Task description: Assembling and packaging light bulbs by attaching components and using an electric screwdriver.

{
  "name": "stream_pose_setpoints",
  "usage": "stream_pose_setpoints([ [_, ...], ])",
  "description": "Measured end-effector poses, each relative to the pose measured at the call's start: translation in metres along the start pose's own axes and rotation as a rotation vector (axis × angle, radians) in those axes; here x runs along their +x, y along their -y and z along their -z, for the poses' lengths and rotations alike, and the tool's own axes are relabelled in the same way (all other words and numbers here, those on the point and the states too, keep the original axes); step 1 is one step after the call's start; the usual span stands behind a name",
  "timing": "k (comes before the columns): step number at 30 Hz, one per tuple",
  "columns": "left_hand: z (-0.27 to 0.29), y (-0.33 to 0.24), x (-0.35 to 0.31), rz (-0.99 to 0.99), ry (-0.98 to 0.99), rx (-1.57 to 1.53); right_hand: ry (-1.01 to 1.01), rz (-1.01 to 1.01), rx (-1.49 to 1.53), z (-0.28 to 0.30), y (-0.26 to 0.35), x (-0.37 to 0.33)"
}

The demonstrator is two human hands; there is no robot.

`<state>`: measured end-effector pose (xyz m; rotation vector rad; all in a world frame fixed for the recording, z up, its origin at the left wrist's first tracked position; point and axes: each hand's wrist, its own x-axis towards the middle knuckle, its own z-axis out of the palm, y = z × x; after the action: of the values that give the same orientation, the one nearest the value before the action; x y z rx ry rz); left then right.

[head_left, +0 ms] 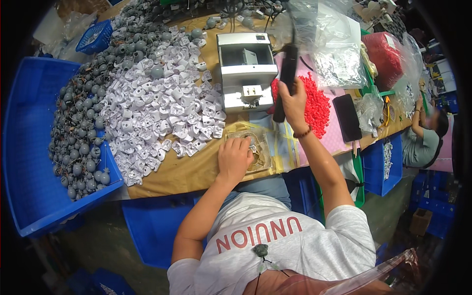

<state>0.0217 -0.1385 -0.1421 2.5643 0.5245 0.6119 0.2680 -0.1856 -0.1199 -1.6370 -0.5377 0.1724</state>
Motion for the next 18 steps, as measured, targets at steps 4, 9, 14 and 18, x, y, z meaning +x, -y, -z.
stream_pose_setpoints([
  [4,0.0,0.0,-0.002,0.018,-0.033,-0.055,0.018,0.329,0.36,-0.007,0.078,-0.015],
  [9,0.001,-0.003,-0.001,0.025,-0.063,-0.073,0.261,0.397,0.437,-0.027,0.12,0.001],
  [14,-0.001,-0.003,-0.002,0.036,-0.094,-0.053,0.307,0.261,0.388,-0.056,0.115,0.014],
  [18,-0.002,-0.002,-0.002,0.028,-0.092,-0.068,0.331,0.193,0.218,-0.067,0.099,0.02],
])
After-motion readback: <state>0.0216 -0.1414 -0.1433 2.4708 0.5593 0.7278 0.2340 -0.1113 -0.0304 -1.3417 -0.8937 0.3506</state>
